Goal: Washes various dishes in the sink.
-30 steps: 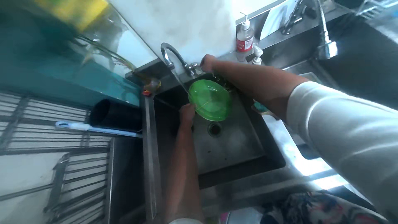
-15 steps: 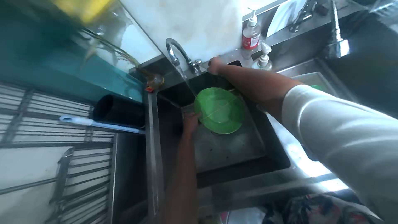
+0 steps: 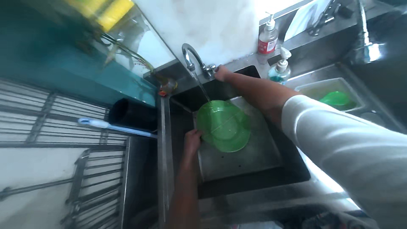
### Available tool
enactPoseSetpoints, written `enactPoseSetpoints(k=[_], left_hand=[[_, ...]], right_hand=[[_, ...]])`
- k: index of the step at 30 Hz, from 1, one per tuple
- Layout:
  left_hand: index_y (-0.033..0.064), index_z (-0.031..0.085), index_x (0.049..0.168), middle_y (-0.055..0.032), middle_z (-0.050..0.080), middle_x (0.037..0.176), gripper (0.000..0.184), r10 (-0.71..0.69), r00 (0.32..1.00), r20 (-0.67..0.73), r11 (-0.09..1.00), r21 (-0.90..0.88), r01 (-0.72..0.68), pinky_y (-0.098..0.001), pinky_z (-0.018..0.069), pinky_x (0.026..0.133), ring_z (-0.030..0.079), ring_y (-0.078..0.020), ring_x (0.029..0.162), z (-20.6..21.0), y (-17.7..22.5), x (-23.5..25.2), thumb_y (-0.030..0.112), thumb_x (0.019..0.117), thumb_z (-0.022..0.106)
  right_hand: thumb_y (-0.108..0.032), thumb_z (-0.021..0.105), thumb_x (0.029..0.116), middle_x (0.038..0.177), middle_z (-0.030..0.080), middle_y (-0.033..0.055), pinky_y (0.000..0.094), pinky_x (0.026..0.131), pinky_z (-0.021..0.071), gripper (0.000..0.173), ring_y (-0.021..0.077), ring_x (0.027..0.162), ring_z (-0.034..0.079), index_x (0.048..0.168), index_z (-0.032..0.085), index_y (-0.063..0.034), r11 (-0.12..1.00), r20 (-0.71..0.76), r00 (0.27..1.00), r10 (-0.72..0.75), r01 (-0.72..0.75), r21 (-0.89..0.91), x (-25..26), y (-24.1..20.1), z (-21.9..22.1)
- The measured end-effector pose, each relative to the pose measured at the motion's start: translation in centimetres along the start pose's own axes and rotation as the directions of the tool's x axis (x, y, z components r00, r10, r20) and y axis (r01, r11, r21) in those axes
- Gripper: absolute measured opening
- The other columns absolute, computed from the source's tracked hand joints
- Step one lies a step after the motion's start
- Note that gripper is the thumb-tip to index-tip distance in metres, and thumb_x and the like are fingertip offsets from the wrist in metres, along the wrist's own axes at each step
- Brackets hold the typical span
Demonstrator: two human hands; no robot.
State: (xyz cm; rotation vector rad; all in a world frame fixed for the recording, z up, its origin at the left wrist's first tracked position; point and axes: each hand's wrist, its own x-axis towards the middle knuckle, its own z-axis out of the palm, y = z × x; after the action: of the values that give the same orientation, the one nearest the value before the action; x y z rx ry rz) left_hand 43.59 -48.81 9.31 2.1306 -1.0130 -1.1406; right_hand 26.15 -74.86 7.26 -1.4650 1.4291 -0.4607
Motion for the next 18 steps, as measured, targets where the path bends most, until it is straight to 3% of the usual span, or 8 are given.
enactPoseSetpoints(k=[9,16,18], left_hand=[[-0.0016,0.068,0.097,-0.0077,0.067,0.088,0.017,0.031,0.999,-0.044,0.999,0.007,-0.031,-0.0335,0.0549,0.076,0.064,-0.0130,0.080,-2.6,-1.6,-2.2,0.010,0.1018,0.057],[-0.0035,0.067,0.101,-0.0093,0.066,0.092,0.019,0.027,0.994,-0.104,0.999,0.030,-0.023,-0.0342,0.0537,0.079,0.063,-0.0130,0.083,-3.8,-1.2,-3.5,0.010,0.1037,0.054],[-0.0035,0.068,0.103,-0.0098,0.067,0.093,0.020,0.038,0.991,-0.125,0.999,0.022,-0.036,-0.0346,0.0539,0.080,0.064,-0.0129,0.085,-3.4,-1.6,-3.0,0.012,0.1041,0.055]], right_hand=[[-0.014,0.066,0.0960,0.135,0.061,0.0262,0.0586,0.104,0.0477,0.050,0.0390,0.126,0.060,0.141,0.053,0.0033,1.000,-0.006,1.000,0.025,-0.025,-0.006,0.9,0.3,0.3],[-0.015,0.067,0.0950,0.132,0.062,0.0258,0.0589,0.102,0.0484,0.049,0.0389,0.123,0.061,0.139,0.055,0.0037,1.000,-0.014,1.000,0.013,-0.013,0.014,1.7,0.8,0.5],[-0.018,0.064,0.0982,0.130,0.063,0.0249,0.0561,0.099,0.0505,0.045,0.0368,0.118,0.063,0.137,0.057,0.0034,0.998,-0.016,0.999,0.033,-0.032,0.061,2.1,0.5,0.5]])
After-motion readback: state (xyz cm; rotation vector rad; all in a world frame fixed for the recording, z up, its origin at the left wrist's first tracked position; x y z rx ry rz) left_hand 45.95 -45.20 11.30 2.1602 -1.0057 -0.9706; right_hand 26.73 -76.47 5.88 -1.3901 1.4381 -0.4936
